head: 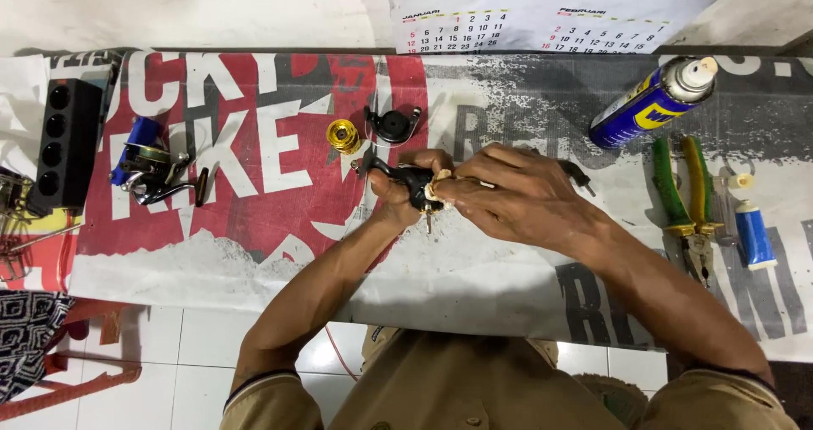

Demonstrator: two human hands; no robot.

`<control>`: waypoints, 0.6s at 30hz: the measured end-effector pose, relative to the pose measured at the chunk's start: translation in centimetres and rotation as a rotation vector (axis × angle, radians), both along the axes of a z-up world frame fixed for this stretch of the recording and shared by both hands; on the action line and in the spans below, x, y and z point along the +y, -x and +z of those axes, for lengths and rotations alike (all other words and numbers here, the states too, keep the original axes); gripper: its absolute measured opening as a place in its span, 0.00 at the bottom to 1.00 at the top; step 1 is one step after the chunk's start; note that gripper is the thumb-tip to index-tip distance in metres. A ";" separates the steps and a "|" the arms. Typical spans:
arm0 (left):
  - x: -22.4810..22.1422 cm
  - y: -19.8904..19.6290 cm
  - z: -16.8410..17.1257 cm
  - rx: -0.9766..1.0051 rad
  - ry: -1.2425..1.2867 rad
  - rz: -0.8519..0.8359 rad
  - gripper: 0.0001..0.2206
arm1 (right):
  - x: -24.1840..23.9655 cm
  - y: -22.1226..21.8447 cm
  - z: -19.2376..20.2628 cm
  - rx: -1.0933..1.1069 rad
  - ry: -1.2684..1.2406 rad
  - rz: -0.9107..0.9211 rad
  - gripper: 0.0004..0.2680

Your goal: Disassembling, cleaning, and lubricating a fishing reel on a workbench.

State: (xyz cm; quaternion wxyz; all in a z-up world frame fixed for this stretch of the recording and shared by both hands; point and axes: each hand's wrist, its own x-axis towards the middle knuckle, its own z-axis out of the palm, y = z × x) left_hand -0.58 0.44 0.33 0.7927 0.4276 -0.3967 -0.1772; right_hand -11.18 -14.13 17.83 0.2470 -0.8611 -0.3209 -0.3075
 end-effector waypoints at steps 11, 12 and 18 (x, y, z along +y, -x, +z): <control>0.4 -1.2 -7.9 0.379 0.087 -0.252 0.50 | 0.4 -1.1 3.5 0.034 0.255 0.054 0.06; 0.4 -1.2 -8.0 0.416 0.087 -0.287 0.50 | 0.0 -1.0 3.2 0.053 0.307 0.045 0.05; 0.1 -0.5 -0.5 0.319 0.104 -0.396 0.49 | -1.3 -0.8 3.3 0.103 0.301 0.013 0.05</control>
